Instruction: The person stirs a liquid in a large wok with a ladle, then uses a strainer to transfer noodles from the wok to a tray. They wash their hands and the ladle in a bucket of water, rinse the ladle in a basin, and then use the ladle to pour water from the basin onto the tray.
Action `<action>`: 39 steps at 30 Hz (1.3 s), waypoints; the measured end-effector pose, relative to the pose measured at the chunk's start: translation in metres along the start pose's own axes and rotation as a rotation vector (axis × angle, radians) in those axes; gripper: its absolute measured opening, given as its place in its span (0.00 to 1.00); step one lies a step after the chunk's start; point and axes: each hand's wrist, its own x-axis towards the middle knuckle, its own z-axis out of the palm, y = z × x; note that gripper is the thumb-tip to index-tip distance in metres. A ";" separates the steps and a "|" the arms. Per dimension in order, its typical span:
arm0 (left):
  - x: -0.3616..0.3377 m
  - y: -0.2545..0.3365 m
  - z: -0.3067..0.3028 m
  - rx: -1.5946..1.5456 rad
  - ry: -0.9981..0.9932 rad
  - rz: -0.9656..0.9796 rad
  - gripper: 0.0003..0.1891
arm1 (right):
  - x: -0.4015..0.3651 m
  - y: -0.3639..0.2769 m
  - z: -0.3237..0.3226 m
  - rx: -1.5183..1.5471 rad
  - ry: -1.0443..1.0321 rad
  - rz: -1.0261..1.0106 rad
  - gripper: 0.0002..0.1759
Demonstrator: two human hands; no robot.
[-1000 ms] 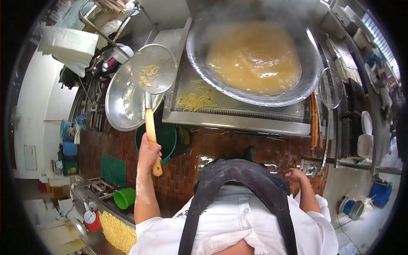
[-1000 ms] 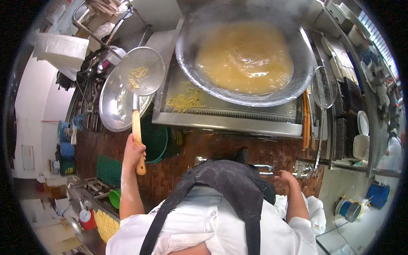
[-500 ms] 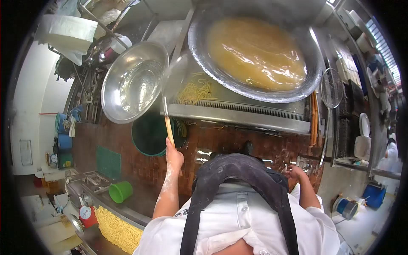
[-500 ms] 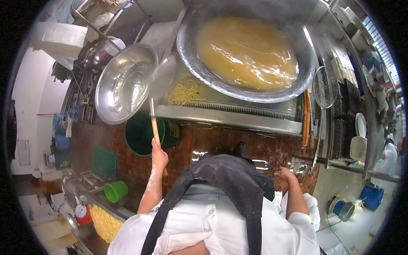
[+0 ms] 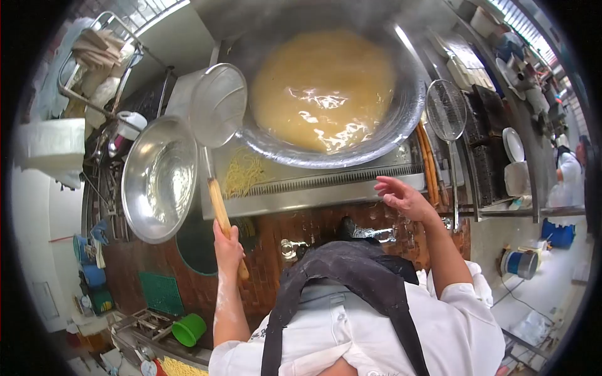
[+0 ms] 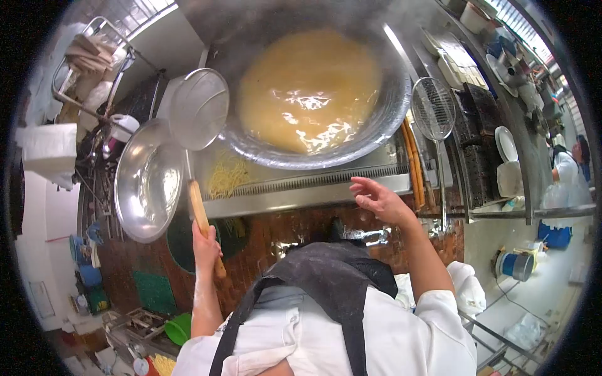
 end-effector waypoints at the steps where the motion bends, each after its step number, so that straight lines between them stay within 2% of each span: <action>1: 0.010 0.031 0.003 -0.014 -0.055 -0.016 0.31 | 0.001 0.002 -0.007 -0.121 0.020 0.002 0.28; 4: 0.081 0.048 0.031 0.141 0.006 0.153 0.31 | -0.001 0.027 -0.039 -0.111 0.008 0.133 0.28; 7: 0.158 0.078 0.065 0.291 0.005 0.145 0.30 | -0.010 0.044 -0.068 -0.106 0.038 0.176 0.29; 9: 0.231 0.068 0.097 0.436 0.049 0.206 0.29 | -0.016 0.054 -0.086 -0.099 0.056 0.207 0.29; 11: 0.249 0.124 0.132 0.458 0.042 0.126 0.27 | -0.023 0.063 -0.101 -0.112 0.075 0.235 0.29; 13: 0.299 0.138 0.177 0.372 -0.036 -0.044 0.23 | -0.029 0.086 -0.115 -0.103 0.094 0.262 0.29; 16: 0.338 0.183 0.250 0.254 -0.001 -0.199 0.16 | -0.035 0.101 -0.130 -0.123 0.103 0.240 0.30; 17: 0.407 0.156 0.284 0.327 -0.099 -0.178 0.13 | -0.037 0.108 -0.134 -0.106 0.104 0.229 0.30; 18: 0.414 0.177 0.303 0.453 -0.167 -0.119 0.12 | -0.040 0.106 -0.136 -0.124 0.094 0.255 0.29; 20: 0.387 0.252 0.349 0.308 -0.161 -0.296 0.23 | -0.043 0.098 -0.146 -0.161 0.086 0.306 0.28; 22: 0.391 0.266 0.379 0.331 -0.221 -0.241 0.28 | -0.047 0.108 -0.152 -0.150 0.102 0.270 0.29; 24: 0.380 0.277 0.407 0.424 -0.184 -0.121 0.21 | -0.051 0.111 -0.155 -0.075 0.130 0.274 0.29; 26: 0.384 0.270 0.432 0.423 -0.235 -0.091 0.21 | -0.052 0.110 -0.158 -0.096 0.130 0.279 0.29; 27: 0.381 0.277 0.438 0.407 -0.289 -0.163 0.26 | -0.052 0.114 -0.158 -0.092 0.130 0.268 0.29; 31: 0.339 0.293 0.445 0.442 -0.466 -0.138 0.31 | -0.049 0.110 -0.158 -0.125 0.080 0.277 0.29; 32: 0.284 0.322 0.422 0.469 -0.425 -0.091 0.30 | -0.047 0.107 -0.157 -0.131 0.074 0.278 0.29; 33: 0.286 0.312 0.428 0.561 -0.494 -0.029 0.31 | -0.046 0.105 -0.156 -0.138 0.068 0.279 0.29; 39: 0.244 0.268 0.411 0.475 -0.642 0.164 0.28 | -0.044 0.098 -0.145 -0.243 0.058 0.177 0.29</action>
